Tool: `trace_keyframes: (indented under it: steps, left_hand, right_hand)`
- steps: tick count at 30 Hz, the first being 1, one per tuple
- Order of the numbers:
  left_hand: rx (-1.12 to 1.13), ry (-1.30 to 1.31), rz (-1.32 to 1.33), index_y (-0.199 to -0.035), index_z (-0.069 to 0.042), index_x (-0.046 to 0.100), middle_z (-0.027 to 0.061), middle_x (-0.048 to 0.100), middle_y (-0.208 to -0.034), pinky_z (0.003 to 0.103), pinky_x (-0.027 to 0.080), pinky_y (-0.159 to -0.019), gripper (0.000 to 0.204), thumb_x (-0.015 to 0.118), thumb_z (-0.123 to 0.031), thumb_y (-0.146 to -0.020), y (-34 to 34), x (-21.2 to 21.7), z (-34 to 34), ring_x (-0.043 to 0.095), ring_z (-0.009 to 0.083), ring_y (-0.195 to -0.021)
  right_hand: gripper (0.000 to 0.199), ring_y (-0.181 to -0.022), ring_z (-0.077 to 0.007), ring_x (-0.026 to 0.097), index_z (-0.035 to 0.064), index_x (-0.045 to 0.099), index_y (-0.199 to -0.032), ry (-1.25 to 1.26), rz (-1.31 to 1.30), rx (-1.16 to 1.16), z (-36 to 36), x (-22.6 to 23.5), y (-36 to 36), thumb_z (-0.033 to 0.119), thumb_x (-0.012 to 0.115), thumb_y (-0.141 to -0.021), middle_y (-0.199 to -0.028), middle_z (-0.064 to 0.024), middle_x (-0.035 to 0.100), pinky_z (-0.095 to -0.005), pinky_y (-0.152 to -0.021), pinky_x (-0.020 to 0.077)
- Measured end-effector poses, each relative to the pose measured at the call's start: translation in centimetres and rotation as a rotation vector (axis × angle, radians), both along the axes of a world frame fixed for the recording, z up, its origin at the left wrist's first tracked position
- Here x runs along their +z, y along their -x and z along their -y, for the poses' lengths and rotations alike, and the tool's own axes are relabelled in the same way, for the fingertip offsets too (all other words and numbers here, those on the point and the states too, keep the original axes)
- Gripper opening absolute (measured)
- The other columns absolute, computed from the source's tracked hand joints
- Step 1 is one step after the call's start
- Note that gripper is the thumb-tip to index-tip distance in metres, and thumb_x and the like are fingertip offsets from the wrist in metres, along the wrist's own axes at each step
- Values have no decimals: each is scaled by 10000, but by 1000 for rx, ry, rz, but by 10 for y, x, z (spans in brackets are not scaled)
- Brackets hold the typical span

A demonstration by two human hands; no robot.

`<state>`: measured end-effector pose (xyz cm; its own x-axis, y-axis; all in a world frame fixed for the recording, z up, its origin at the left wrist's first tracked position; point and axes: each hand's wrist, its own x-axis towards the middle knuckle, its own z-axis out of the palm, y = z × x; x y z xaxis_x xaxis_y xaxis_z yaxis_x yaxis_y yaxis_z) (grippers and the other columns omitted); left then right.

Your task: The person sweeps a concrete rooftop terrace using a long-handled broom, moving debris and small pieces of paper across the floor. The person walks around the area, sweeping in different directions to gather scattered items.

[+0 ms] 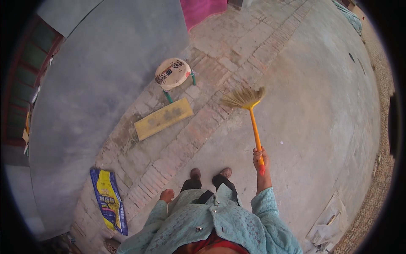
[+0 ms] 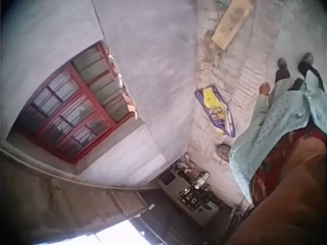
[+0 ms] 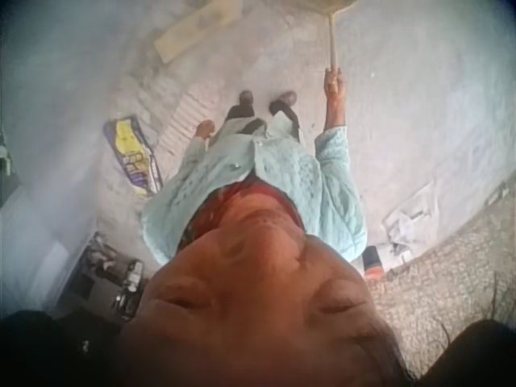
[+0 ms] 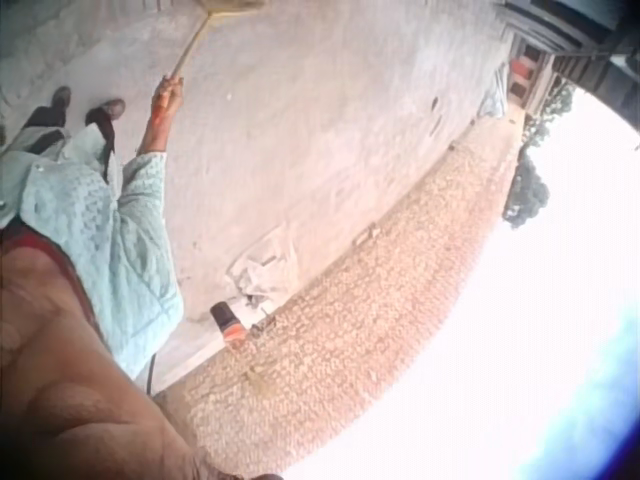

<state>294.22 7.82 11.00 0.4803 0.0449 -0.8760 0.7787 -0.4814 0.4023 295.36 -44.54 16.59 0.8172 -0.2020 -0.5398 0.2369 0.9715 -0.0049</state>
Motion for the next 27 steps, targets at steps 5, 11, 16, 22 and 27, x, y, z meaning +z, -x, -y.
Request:
trace_keyframes:
  steps: [5, 11, 16, 22, 27]
  left_hand:
    - [-471, -37, 336, -955, -40, 549, 117, 608, -790, 304, 471, -625, 297, 587, -204, -711, -33, -28, 33, 593, 203, -705]
    - [-653, 112, 513, -991, -31, 532, 106, 598, -806, 280, 451, -680, 284, 558, -172, -746, -92, 30, 145, 572, 171, -736]
    - [-845, 111, 565, -1006, -37, 526, 110, 598, -828, 289, 450, -691, 301, 563, -176, -742, -101, 29, 192, 571, 179, -756]
    - [-990, 84, 496, -1016, -47, 524, 102, 591, -849, 289, 445, -702, 307, 561, -192, -748, -107, 60, 230, 563, 183, -780]
    - [-970, 11, 459, -1020, -47, 524, 104, 587, -847, 289, 443, -707, 306, 559, -189, -751, -107, 80, 224, 560, 188, -775]
  right_hand:
    - [641, -504, -73, 383, 206, 191, -1271, 167, -172, -99, -9, 49, 42, -60, 405, -729, -789, -109, 409, -155, -415, 389]
    - [634, -498, -68, 373, 190, 248, -1269, 168, -225, -52, -6, 100, 123, -68, 408, -712, -810, -110, 409, -151, -389, 362]
    - [707, -492, -84, 376, 233, 244, -1283, 98, -219, 146, -12, 92, 163, -84, 435, -681, -812, -135, 434, -163, -398, 354]
    - [707, -463, -110, 410, 130, 192, -1296, 143, -371, 295, 14, 49, 169, -96, 450, -677, -768, -176, 494, -185, -385, 346]
    - [718, -451, -99, 401, 120, 135, -1314, 276, -469, 221, 60, 47, 188, -73, 422, -685, -752, -159, 481, -182, -378, 344]
